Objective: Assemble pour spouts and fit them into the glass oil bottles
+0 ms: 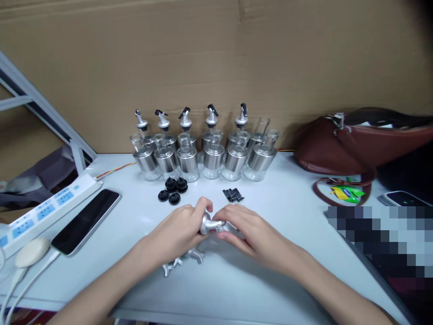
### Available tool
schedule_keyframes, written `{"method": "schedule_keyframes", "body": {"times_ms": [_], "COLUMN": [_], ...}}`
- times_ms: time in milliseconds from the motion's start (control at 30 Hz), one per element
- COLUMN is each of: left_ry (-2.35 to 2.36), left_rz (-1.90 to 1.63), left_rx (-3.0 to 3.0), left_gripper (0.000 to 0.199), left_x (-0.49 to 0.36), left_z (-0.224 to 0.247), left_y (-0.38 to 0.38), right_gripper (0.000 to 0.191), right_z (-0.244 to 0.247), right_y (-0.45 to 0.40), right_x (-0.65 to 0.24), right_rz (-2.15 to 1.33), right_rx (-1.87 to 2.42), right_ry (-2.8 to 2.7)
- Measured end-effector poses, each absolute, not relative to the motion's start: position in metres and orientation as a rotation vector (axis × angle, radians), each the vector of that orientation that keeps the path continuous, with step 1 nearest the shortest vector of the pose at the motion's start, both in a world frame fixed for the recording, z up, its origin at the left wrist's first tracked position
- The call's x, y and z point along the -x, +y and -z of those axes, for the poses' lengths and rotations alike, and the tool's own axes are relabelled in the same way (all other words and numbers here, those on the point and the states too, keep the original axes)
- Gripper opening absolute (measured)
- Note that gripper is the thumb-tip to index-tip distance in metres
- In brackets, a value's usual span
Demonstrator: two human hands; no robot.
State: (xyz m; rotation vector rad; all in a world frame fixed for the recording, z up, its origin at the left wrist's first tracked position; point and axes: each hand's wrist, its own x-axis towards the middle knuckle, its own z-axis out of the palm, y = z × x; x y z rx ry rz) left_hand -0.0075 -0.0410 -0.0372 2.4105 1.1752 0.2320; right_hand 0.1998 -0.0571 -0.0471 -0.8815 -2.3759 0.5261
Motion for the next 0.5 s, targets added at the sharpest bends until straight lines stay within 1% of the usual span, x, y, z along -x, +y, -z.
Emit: {"method": "schedule_keyframes", "body": {"times_ms": [100, 300, 500], "left_ry": [1.188, 1.209, 1.234], "left_rz": [-0.268, -0.260, -0.241], "left_rx": [-2.495, -2.570, -2.671], "left_gripper": [0.038, 0.045, 0.057], "left_x": [0.000, -0.009, -0.011], "left_z": [0.042, 0.043, 0.038], "left_y": [-0.045, -0.052, -0.053], "right_gripper": [0.027, 0.044, 0.041], "right_z": [0.048, 0.052, 0.051], "right_y": [-0.060, -0.056, -0.051], "right_x": [-0.194, -0.195, -0.197], "right_rz": [-0.361, 0.023, 0.366], "right_rx": [0.856, 0.747, 0.632], "right_ry": [-2.410, -2.498, -2.455]}}
